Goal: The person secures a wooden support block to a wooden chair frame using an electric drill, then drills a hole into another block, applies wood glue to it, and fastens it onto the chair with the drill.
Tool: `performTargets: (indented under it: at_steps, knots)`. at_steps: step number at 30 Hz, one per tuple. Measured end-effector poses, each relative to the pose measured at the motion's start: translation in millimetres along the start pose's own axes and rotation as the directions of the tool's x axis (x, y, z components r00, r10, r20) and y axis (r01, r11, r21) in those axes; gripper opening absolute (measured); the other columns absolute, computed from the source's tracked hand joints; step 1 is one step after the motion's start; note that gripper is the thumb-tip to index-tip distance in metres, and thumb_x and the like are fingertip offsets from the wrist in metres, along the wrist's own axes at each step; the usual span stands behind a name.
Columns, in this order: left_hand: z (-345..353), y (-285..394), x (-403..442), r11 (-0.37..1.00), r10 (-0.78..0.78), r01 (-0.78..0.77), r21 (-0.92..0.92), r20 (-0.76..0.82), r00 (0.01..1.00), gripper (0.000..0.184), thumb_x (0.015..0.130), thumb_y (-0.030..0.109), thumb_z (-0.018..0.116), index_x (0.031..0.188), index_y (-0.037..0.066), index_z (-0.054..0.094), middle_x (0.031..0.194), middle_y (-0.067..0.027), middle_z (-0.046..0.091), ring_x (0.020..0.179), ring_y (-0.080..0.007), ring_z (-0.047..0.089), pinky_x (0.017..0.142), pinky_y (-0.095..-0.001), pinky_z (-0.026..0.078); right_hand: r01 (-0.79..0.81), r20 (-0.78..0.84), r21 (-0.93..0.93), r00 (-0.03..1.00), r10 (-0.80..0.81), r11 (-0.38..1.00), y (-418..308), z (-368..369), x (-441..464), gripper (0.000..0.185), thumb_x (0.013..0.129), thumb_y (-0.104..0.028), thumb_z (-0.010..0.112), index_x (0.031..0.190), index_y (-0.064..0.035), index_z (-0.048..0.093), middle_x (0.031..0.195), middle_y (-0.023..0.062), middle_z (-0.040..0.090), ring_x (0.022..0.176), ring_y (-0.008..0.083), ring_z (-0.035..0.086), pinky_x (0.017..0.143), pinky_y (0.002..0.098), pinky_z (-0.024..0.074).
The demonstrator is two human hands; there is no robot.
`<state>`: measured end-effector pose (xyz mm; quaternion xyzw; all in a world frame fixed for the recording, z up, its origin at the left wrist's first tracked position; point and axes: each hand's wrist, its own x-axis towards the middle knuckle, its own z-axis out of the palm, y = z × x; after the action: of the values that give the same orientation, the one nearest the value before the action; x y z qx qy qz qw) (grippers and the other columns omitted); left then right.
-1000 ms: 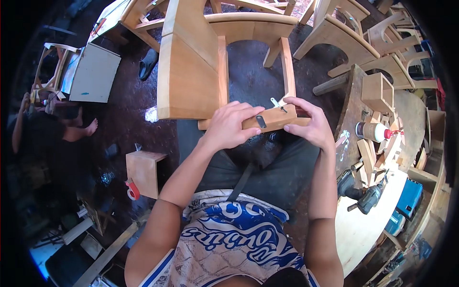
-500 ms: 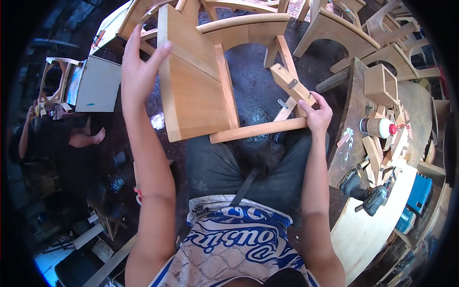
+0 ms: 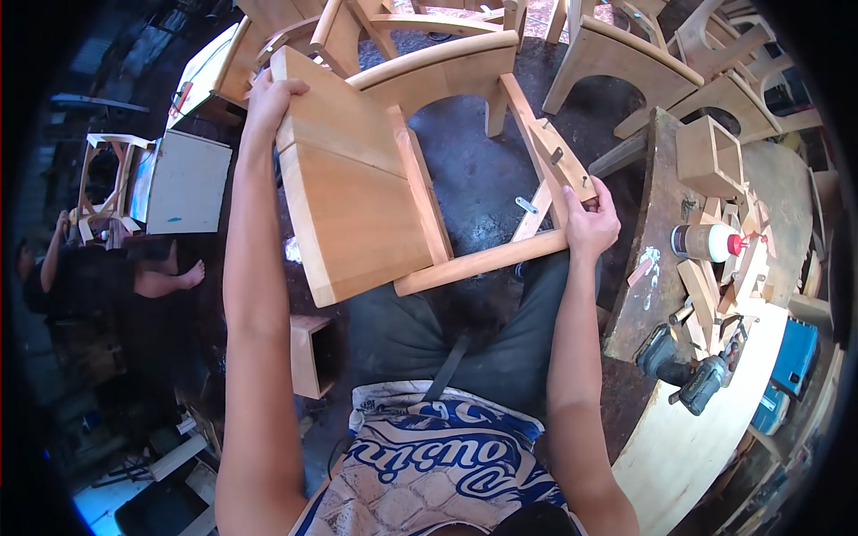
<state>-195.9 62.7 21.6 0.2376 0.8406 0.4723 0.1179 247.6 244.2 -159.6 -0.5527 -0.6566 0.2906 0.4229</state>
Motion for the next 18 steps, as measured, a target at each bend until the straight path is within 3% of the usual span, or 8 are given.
performTargets:
  at_steps: [5,7,11,14,18]
  knots:
    - [-14.3,-10.7,-0.1,0.999,-0.022,0.02,-0.034,-0.044,0.999,0.054,0.066,0.005,0.073,0.117,-0.005,0.062,0.102,-0.0139,0.07,0.087,-0.0211,0.068,0.081,-0.031,0.054,0.07,-0.021,0.034,0.997,-0.069,0.997,-11.4,13.7,6.7,0.048,0.068,-0.024,0.09,0.111,-0.0088,0.074,0.085,0.0088,0.072,0.074,0.0217,0.069,0.07,0.035,0.055]
    - [-15.7,-18.4,15.0,0.999,-0.052,0.051,-0.009,-0.08,0.995,0.055,0.065,0.004,0.073,0.118,-0.006,0.063,0.102,-0.014,0.07,0.087,-0.0212,0.069,0.08,-0.0314,0.055,0.093,-0.028,-0.033,0.995,-0.094,0.995,-20.1,13.2,11.2,0.048,0.067,-0.022,0.089,0.111,-0.0109,0.074,0.082,0.0073,0.07,0.073,0.0245,0.068,0.07,0.0383,0.054]
    - [-3.9,5.8,49.9,1.0,-0.025,0.026,-0.016,0.076,0.997,0.056,0.066,0.004,0.069,0.12,-0.007,0.062,0.102,-0.0142,0.07,0.086,-0.0209,0.068,0.077,-0.0297,0.055,0.05,-0.058,-0.063,0.997,-0.053,0.997,-12.5,11.8,9.2,0.049,0.066,-0.024,0.089,0.111,-0.0126,0.074,0.079,0.0074,0.067,0.072,0.0256,0.066,0.067,0.0407,0.0517]
    - [17.7,29.0,68.0,0.995,0.06,-0.066,0.07,0.081,0.995,0.058,0.066,0.004,0.069,0.122,-0.007,0.062,0.106,-0.0151,0.07,0.088,-0.0208,0.068,0.078,-0.0296,0.055,-0.014,-0.089,-0.051,0.996,0.009,0.999,-10.9,18.7,3.4,0.049,0.066,-0.025,0.09,0.111,-0.0121,0.074,0.08,0.0085,0.068,0.072,0.0266,0.065,0.066,0.0412,0.0511]
    - [19.4,13.9,93.1,0.993,0.1,-0.106,0.049,0.112,0.989,0.06,0.067,0.003,0.069,0.126,-0.007,0.06,0.109,-0.0151,0.069,0.092,-0.021,0.068,0.082,-0.0302,0.054,-0.032,-0.105,-0.113,0.994,0.02,0.993,-29.4,22.1,-10.9,0.049,0.067,-0.026,0.089,0.112,-0.0144,0.074,0.077,0.0062,0.066,0.074,0.0264,0.066,0.067,0.0421,0.0514]
